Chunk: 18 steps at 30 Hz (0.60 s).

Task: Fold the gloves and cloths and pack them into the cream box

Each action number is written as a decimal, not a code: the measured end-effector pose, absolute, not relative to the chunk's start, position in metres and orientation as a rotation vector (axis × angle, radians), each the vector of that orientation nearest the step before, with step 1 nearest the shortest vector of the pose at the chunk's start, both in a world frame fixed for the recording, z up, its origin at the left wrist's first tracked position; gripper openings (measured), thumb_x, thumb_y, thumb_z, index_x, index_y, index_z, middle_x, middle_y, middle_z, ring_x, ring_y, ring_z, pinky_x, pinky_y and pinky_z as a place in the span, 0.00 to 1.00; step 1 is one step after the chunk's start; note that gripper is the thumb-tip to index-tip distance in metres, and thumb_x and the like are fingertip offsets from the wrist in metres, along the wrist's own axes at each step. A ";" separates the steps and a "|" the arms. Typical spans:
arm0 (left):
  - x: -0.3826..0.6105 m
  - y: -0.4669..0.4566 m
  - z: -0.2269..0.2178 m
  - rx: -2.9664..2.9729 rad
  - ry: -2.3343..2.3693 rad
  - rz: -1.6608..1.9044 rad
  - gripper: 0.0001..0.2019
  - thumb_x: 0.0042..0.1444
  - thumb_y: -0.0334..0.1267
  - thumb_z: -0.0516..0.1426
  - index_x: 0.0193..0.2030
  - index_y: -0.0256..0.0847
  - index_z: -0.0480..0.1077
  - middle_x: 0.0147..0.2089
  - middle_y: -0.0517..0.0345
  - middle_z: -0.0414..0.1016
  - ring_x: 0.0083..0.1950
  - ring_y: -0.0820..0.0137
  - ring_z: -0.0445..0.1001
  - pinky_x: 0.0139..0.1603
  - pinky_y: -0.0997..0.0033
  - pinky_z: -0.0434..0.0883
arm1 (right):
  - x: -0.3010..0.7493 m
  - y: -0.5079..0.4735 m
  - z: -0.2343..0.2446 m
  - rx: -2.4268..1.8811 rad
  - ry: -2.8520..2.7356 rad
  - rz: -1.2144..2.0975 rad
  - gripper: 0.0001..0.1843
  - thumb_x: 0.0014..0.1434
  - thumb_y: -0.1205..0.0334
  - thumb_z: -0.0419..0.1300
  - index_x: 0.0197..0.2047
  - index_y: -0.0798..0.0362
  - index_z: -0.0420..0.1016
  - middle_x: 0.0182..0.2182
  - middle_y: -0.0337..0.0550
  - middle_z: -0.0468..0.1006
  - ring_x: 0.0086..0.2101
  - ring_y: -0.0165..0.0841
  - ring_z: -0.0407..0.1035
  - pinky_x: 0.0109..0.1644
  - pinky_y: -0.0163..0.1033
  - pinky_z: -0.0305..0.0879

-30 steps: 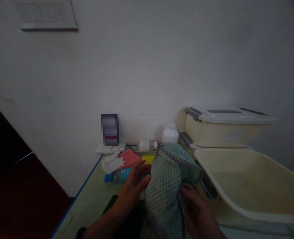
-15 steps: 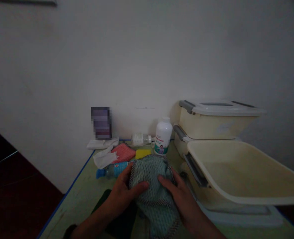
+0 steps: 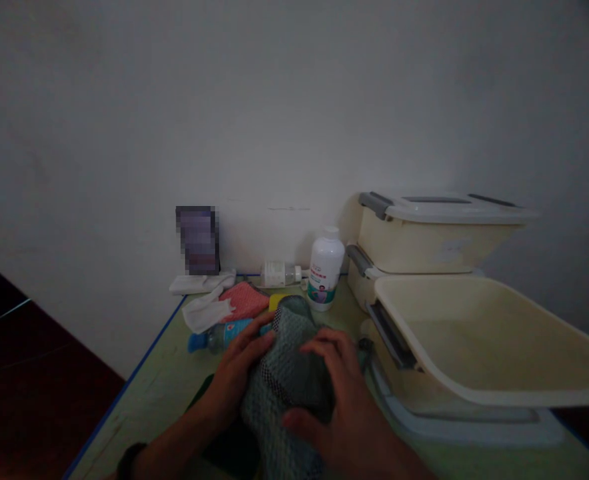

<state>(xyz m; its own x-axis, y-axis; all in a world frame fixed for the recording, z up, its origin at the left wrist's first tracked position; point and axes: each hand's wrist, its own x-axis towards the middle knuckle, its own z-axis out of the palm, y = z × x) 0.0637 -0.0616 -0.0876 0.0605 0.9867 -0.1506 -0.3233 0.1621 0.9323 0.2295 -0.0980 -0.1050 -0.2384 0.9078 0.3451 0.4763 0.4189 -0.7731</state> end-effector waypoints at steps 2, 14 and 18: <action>0.065 -0.063 -0.087 0.881 0.993 1.176 0.16 0.42 0.42 0.65 0.40 0.42 0.74 0.35 0.60 0.79 0.40 0.65 0.76 0.39 0.73 0.70 | 0.228 -0.097 -0.104 -1.186 -1.906 0.691 0.15 0.49 0.58 0.64 0.41 0.50 0.68 0.45 0.46 0.65 0.48 0.41 0.62 0.52 0.46 0.61; 0.041 -0.052 -0.078 0.931 0.846 1.164 0.16 0.47 0.51 0.55 0.20 0.40 0.63 0.13 0.68 0.52 0.16 0.76 0.53 0.18 0.77 0.58 | 0.233 -0.085 -0.091 -0.818 -0.651 1.298 0.20 0.53 0.42 0.57 0.45 0.42 0.73 0.44 0.39 0.77 0.52 0.37 0.65 0.50 0.43 0.65; 0.043 -0.055 -0.074 1.235 1.019 1.223 0.11 0.46 0.41 0.60 0.20 0.40 0.65 0.21 0.63 0.64 0.25 0.72 0.62 0.27 0.75 0.62 | 0.230 -0.092 -0.088 -0.709 -0.542 1.468 0.21 0.51 0.43 0.60 0.46 0.41 0.74 0.48 0.37 0.76 0.54 0.37 0.64 0.54 0.45 0.63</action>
